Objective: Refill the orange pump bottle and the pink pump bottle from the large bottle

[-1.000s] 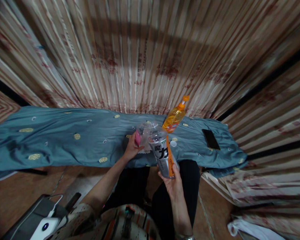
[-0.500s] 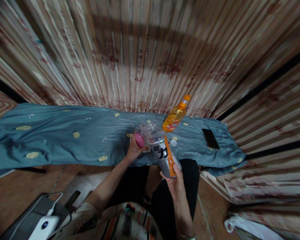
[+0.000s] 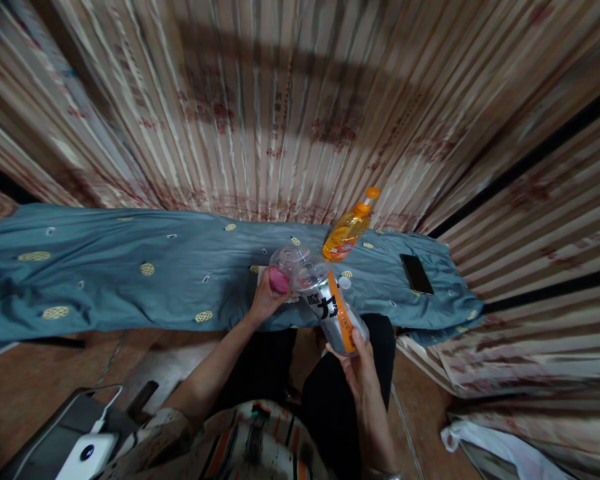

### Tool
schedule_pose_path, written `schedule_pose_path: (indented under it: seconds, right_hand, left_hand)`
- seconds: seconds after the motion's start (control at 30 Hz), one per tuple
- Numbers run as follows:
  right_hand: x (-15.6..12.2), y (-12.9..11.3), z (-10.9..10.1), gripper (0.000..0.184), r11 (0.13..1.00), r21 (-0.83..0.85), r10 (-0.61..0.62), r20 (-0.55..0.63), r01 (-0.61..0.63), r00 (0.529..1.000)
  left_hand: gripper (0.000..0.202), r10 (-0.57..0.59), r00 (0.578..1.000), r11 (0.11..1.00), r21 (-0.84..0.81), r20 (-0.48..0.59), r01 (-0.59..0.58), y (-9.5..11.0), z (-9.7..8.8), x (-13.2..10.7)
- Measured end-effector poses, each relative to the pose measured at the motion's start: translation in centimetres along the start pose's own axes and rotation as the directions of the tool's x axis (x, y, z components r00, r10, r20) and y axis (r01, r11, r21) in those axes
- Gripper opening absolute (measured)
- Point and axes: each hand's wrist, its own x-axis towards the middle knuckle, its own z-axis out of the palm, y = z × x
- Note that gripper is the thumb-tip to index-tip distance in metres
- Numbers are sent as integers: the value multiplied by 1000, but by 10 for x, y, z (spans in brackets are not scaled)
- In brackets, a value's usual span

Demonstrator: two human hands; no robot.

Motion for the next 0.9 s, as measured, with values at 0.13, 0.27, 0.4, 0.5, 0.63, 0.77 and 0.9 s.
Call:
schedule_pose_path:
  seconds: [0.13, 0.27, 0.4, 0.5, 0.63, 0.77, 0.9]
  right_hand:
    - [-3, -9, -6, 52, 999, -23, 30, 37, -29, 999]
    - [-11, -14, -6, 47, 1000, -20, 22, 43, -21, 999]
    - [-20, -16, -5, 45, 1000, 1, -9, -10, 9, 1000]
    - [-23, -17, -5, 43, 1000, -2, -10, -48, 10, 999]
    - [-25, -20, -6, 48, 1000, -20, -7, -84, 5, 996]
    - [-27, -22, -4, 51, 999, -30, -20, -111, 16, 994]
    - [-30, -23, -4, 51, 999, -43, -31, -119, 26, 992]
  left_hand:
    - [95, -3, 1000, 1000, 19, -6, 3, 0, 2, -2]
    - [96, -10, 1000, 1000, 21, -10, 10, 0, 3, -2]
    - [95, -20, 1000, 1000, 11, -12, 21, 2, 3, -2]
    - [94, -17, 1000, 1000, -4, 2, 17, 4, 2, -3]
    - [94, -18, 1000, 1000, -1, 4, 18, 5, 2, -4]
    - [95, -22, 1000, 1000, 2, 3, 22, 5, 3, -4]
    - [94, -20, 1000, 1000, 5, 3, 20, 5, 3, -4]
